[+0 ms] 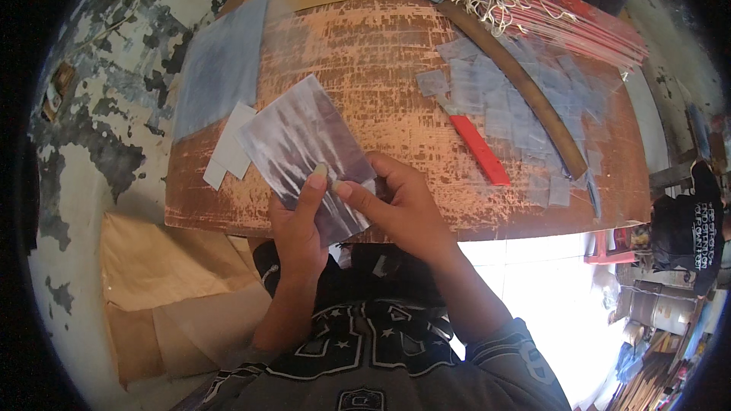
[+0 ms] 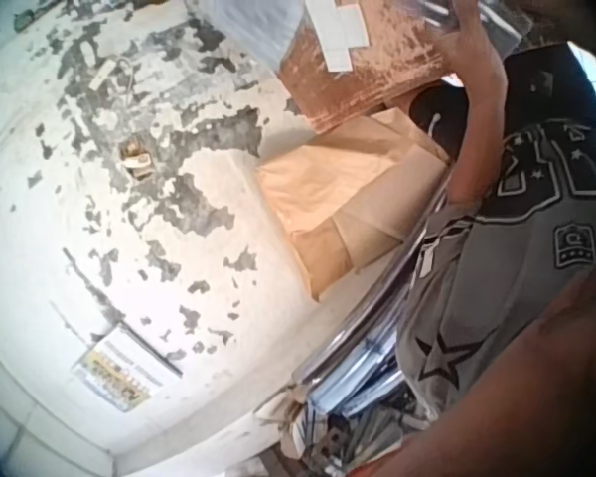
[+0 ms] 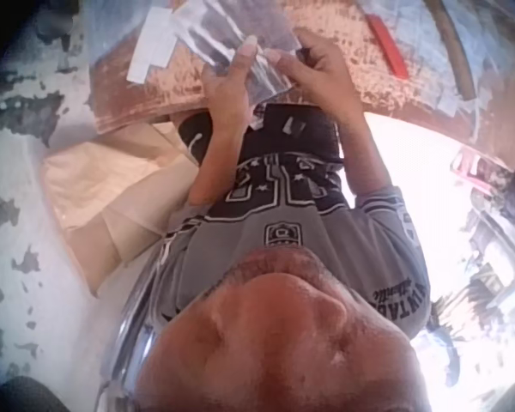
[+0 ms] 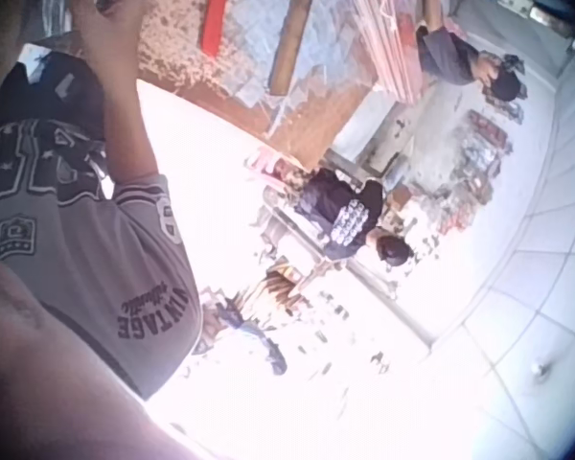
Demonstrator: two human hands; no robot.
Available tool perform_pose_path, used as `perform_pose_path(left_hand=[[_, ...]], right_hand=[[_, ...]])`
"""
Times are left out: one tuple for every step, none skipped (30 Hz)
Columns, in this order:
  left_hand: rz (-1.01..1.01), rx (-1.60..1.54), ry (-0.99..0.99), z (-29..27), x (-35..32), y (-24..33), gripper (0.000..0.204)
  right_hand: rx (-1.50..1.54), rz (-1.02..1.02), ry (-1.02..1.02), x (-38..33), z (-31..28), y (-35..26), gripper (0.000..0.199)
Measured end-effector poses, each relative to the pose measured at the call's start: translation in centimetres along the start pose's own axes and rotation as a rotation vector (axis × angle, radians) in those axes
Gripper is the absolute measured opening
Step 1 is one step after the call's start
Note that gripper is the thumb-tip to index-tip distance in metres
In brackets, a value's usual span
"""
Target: The person cuts a small gray rectangular sheet using a utility knife on a wooden table.
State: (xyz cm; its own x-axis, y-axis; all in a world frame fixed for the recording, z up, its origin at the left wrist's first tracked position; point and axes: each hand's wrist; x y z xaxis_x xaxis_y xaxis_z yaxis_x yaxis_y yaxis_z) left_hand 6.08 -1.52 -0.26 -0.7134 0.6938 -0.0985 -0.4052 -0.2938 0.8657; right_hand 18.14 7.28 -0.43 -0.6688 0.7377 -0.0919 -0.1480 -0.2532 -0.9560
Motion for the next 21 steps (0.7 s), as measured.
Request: perform_pose_path(left_hand=[[0.014, -0.005, -0.002, 0.0, -0.1, 0.1, 0.03], [0.002, -0.007, -0.023, -0.4, 0.0, 0.0, 0.033], [-0.007, -0.007, -0.04, -1.0, 0.0, -0.2, 0.036], [-0.016, -0.006, -0.057, -1.3, 0.1, -0.2, 0.039], [-0.022, -0.018, -0.045, -1.0, -0.1, -0.3, 0.037], [-0.024, -0.03, -0.032, -0.6, -0.3, -0.1, 0.034], [-0.026, -0.042, -0.019, -0.4, -0.3, 0.1, 0.032], [-0.068, -0.068, -0.03, -0.5, -0.2, 0.1, 0.033], [-0.107, -0.095, -0.044, -0.6, -0.1, 0.1, 0.034], [-0.147, -0.121, -0.059, -0.7, 0.0, 0.2, 0.035], [-0.18, -0.127, -0.054, -0.8, 0.2, 0.2, 0.035], [-0.218, -0.132, -0.051, -0.9, 0.4, 0.3, 0.036], [-0.256, -0.138, -0.049, -1.0, 0.5, 0.3, 0.037], [-0.261, -0.141, -0.064, -1.1, 0.6, 0.5, 0.037], [-0.27, -0.147, -0.079, -1.1, 0.6, 0.5, 0.038], [-0.278, -0.152, -0.093, -1.1, 0.6, 0.6, 0.038], [-0.269, -0.153, -0.084, -0.9, 0.5, 0.5, 0.038], [-0.255, -0.154, -0.073, -0.8, 0.4, 0.5, 0.038], [-0.241, -0.155, -0.063, -0.7, 0.4, 0.5, 0.038], [-0.246, -0.134, -0.049, -0.8, 0.3, 0.3, 0.038], [-0.25, -0.112, -0.037, -0.9, 0.4, 0.1, 0.038]], right_hand=[[-0.016, -0.013, -0.007, 0.1, 0.0, 0.1, 0.025], [-0.032, -0.027, -0.013, 0.1, -0.1, 0.2, 0.026], [-0.047, -0.074, -0.015, 0.3, 0.2, 0.3, 0.026], [-0.061, -0.121, -0.017, 0.4, 0.3, 0.3, 0.027], [-0.072, -0.112, -0.013, 0.3, 0.3, 0.3, 0.027], [-0.082, -0.104, -0.014, 0.3, 0.3, 0.2, 0.028], [-0.092, -0.097, -0.014, 0.2, 0.2, 0.1, 0.029], [-0.099, -0.004, -0.028, -0.1, 0.1, -0.6, 0.028], [-0.107, 0.085, -0.041, -0.5, -0.2, -1.6, 0.028], [-0.115, 0.174, -0.054, -0.7, -0.4, -2.2, 0.027], [-0.129, 0.124, -0.064, -0.7, -0.5, -2.4, 0.025], [-0.142, 0.076, -0.068, -0.8, -0.7, -2.4, 0.023], [-0.154, 0.028, -0.072, -0.9, -0.8, -2.5, 0.022], [-0.167, -0.033, -0.052, -0.7, -0.8, -2.1, 0.02], [-0.182, -0.091, -0.029, -0.6, -0.9, -1.5, 0.019], [-0.196, -0.148, -0.007, -0.5, -1.0, -1.2, 0.017], [-0.267, -0.17, 0.007, -0.6, -1.1, -1.3, 0.017], [-0.337, -0.194, 0.016, -0.6, -1.2, -1.5, 0.016], [-0.407, -0.218, 0.026, -0.5, -1.3, -1.6, 0.016], [-0.421, -0.207, 0.033, -0.6, -1.4, -1.4, 0.016], [-0.436, -0.2, 0.043, -0.6, -1.5, -1.1, 0.016]])
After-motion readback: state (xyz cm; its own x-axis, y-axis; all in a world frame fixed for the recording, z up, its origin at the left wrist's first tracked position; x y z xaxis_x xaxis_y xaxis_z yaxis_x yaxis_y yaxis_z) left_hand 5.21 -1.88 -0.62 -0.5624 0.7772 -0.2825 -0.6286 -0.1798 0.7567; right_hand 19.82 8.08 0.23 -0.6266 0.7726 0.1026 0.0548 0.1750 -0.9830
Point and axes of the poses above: each hand's wrist, its own x-axis towards the middle knuckle, its own z-axis out of the palm, y = z × x, and after that the axes turned 4 degrees about y, right-handed
